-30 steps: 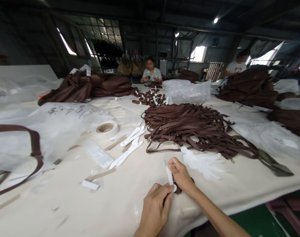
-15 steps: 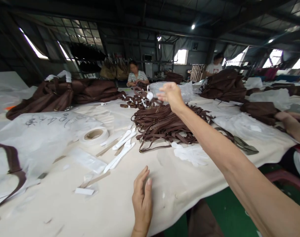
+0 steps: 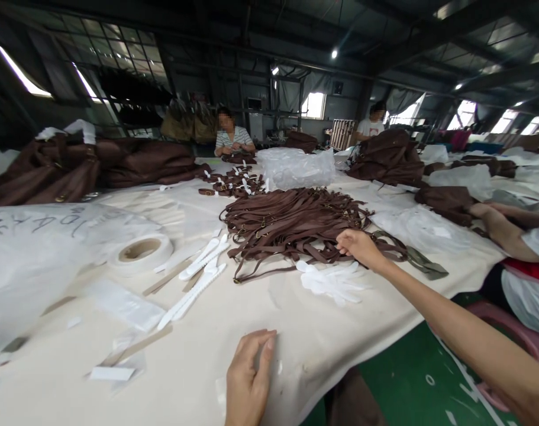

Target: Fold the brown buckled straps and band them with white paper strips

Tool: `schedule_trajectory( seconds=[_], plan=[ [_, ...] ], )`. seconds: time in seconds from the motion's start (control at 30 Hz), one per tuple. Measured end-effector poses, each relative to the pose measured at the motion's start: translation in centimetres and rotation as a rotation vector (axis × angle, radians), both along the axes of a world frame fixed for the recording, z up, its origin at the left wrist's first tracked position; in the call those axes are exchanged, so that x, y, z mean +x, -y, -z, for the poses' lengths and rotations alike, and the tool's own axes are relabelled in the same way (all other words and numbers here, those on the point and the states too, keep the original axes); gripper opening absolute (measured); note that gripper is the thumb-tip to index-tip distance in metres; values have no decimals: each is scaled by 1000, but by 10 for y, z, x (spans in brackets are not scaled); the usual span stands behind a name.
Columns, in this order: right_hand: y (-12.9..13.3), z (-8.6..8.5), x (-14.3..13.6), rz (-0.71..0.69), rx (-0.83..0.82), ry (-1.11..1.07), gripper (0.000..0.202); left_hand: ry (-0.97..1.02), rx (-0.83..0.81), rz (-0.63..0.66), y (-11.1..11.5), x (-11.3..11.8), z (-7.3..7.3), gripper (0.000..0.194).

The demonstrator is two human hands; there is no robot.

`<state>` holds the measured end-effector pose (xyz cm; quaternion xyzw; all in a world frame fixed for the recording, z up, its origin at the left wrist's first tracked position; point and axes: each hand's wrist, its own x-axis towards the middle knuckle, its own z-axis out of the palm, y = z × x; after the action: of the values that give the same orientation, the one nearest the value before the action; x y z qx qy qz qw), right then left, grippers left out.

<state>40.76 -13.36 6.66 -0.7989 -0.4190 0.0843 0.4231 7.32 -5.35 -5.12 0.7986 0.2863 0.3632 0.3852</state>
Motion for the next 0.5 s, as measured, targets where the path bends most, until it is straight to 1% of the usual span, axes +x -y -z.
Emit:
schedule_trajectory(
  seconds=[0.07,0.17,0.2,0.33,0.4,0.43,0.47,0.5],
  plan=[
    [-2,8,7,-9,-75,39,34,-43,35,38,1,0,-1,27],
    [-11,13,17,-29,-196,114,20,-75,79,65,3,0,0,24],
    [-15,15,18,-45,-236,140,19,-77,94,66,3,0,0,24],
    [-20,30,10,-166,-382,240,13,-92,146,79,2,1,1,21],
    [-19,37,4,-215,-417,287,12,-103,166,98,2,1,1,21],
    [-18,39,3,-229,-420,307,8,-110,174,109,2,2,1,21],
    [-18,39,4,-237,-418,318,3,-113,181,117,2,2,0,21],
    [-18,38,6,-238,-414,319,3,-116,183,121,3,2,-1,22]
  ],
)
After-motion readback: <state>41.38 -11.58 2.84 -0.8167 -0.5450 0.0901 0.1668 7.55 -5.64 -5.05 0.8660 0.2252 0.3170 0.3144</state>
